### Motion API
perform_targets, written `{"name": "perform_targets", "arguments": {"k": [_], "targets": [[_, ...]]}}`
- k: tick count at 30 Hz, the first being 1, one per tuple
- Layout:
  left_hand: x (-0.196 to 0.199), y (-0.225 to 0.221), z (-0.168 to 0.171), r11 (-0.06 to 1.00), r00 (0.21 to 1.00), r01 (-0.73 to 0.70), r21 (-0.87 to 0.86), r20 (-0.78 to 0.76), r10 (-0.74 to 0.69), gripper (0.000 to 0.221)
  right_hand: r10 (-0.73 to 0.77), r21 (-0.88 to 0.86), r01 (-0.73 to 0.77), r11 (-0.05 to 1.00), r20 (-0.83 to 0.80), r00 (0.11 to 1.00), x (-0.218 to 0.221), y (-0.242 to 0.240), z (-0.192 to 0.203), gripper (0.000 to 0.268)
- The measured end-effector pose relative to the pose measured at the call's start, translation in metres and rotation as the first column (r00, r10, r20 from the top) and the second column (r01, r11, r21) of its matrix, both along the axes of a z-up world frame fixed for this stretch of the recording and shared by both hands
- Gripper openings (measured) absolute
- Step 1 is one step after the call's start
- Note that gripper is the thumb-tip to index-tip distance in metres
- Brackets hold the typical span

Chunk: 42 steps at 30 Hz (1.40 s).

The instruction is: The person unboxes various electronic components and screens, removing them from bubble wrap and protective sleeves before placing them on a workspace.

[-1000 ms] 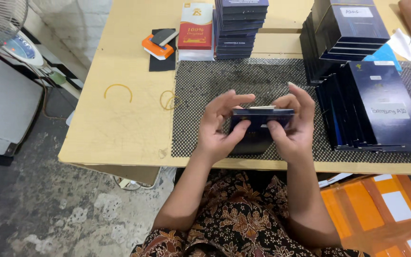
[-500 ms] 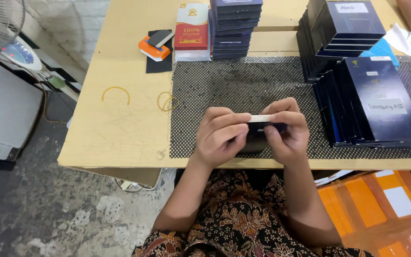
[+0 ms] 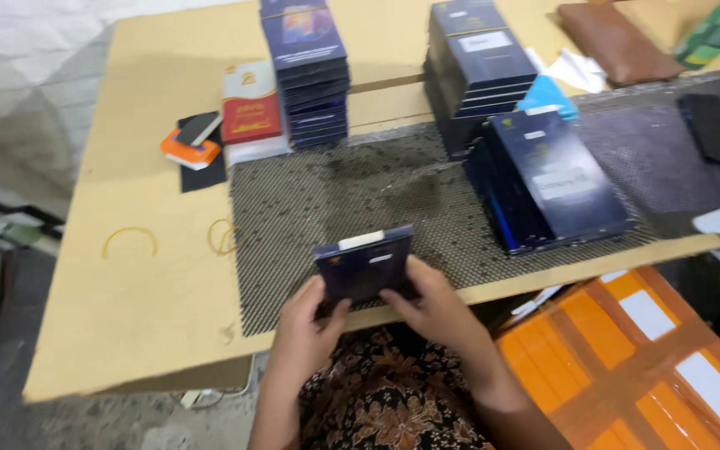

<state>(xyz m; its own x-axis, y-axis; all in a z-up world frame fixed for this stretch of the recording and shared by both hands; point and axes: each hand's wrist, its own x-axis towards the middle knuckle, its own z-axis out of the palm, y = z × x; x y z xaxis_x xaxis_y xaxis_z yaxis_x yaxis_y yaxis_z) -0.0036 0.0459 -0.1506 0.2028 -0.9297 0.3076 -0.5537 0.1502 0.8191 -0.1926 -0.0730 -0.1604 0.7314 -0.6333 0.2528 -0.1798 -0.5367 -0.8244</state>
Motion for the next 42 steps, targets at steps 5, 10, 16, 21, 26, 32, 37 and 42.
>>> {"name": "perform_targets", "arguments": {"k": [5,10,16,21,26,32,37,42], "targets": [[-0.004,-0.003,-0.004,0.997,0.999,-0.030,0.067,-0.011,0.030,0.015,-0.023,0.014,0.022,1.000,0.106,0.994,-0.003,0.004,0.005,0.051],[-0.022,-0.012,-0.005,0.979,0.978,-0.089,0.183,-0.171,0.121,0.030,-0.074,0.093,0.034,0.995,0.473,0.878,-0.014,0.013,0.000,0.065],[-0.059,-0.032,0.000,0.995,0.880,0.100,0.030,-0.470,-0.075,0.053,-0.213,0.156,0.147,0.977,0.639,0.739,-0.054,0.018,-0.007,0.056],[-0.093,-0.062,0.018,0.963,0.638,0.227,-0.146,-0.725,-0.260,0.079,-0.265,-0.118,0.503,0.856,0.735,0.624,-0.090,0.011,-0.016,0.045],[-0.119,-0.101,0.044,0.961,0.636,0.248,-0.120,-0.729,-0.254,0.100,-0.324,-0.138,0.619,0.773,0.753,0.573,-0.123,-0.005,-0.007,0.046],[-0.157,-0.143,0.060,0.931,0.554,0.313,-0.189,-0.759,-0.341,0.091,-0.416,-0.211,0.779,0.590,0.748,0.518,-0.148,-0.046,0.012,0.030],[-0.165,-0.161,0.070,0.915,0.676,0.328,-0.237,-0.617,-0.402,0.086,-0.484,-0.202,0.833,0.515,0.734,0.477,-0.157,-0.077,0.015,0.027],[-0.164,-0.171,0.052,0.956,0.818,0.260,-0.135,-0.495,-0.292,0.082,-0.514,-0.028,0.723,0.691,0.684,0.518,-0.162,-0.086,0.015,0.019]]}}
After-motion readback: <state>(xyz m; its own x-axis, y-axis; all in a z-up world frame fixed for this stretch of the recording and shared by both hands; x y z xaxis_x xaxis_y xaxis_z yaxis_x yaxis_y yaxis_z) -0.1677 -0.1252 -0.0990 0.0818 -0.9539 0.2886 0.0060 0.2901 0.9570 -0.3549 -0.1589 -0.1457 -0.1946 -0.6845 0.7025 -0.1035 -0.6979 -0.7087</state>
